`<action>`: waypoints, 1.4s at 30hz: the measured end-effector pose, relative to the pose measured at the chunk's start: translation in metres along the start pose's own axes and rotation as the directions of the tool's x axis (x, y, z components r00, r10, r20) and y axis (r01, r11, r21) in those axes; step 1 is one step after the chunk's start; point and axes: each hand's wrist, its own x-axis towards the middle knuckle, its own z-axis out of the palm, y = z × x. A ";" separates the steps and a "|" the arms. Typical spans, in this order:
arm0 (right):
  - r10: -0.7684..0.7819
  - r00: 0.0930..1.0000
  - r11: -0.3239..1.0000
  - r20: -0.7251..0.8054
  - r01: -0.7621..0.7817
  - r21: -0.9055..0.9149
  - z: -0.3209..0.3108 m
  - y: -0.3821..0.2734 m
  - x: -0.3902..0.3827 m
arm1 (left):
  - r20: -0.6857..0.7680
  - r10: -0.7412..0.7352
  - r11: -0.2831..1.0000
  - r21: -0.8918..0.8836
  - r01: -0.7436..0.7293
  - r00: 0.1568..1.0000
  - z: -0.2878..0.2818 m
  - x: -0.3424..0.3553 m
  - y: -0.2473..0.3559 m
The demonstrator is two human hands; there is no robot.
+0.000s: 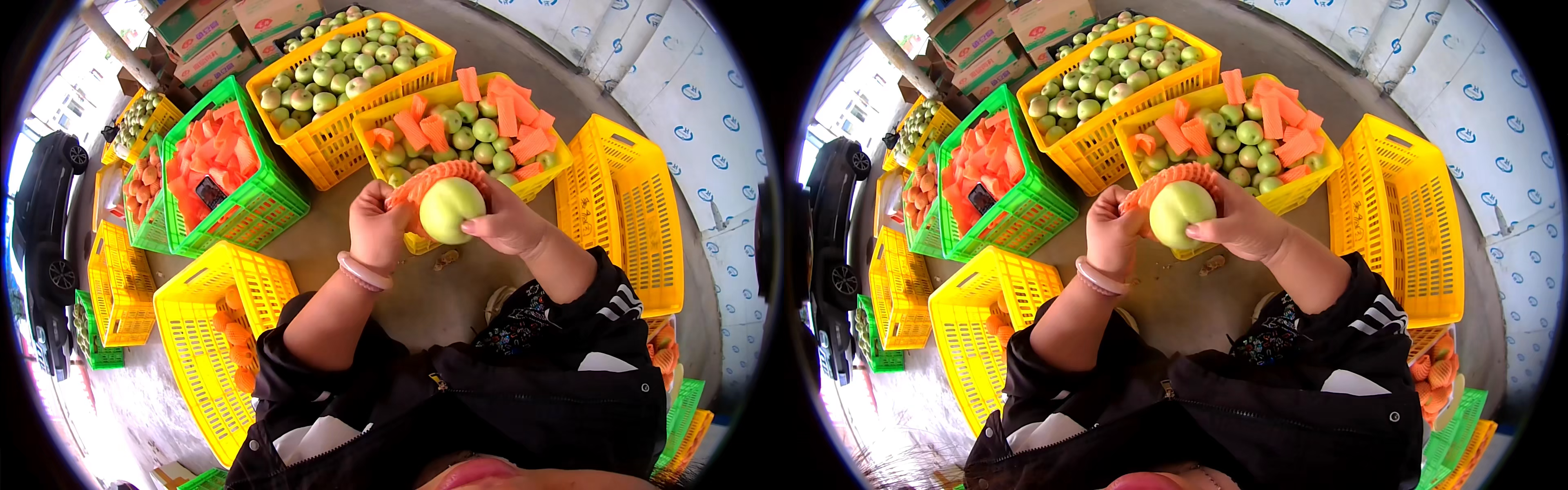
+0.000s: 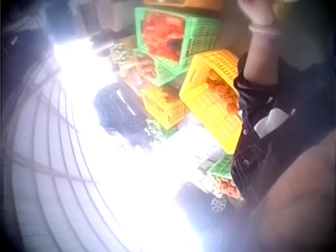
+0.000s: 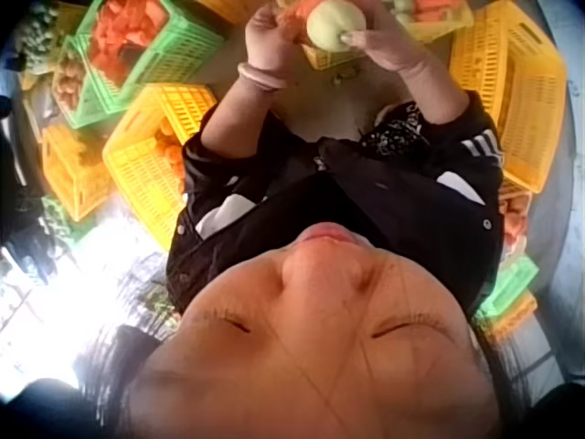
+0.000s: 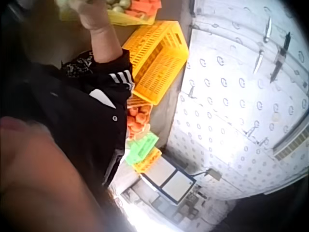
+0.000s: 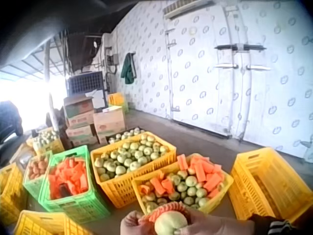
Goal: The person repeatedly picks green apples from a yellow crate, wraps each one in an orange foam net, and places the wrapped apple into a separate yellow crate. The task is performed by hand without tools.
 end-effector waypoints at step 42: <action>-0.392 0.910 0.630 -0.138 0.157 -0.760 -0.012 0.024 0.011 | -0.872 -0.220 -0.015 0.450 0.893 0.436 -0.408 -0.289 -0.024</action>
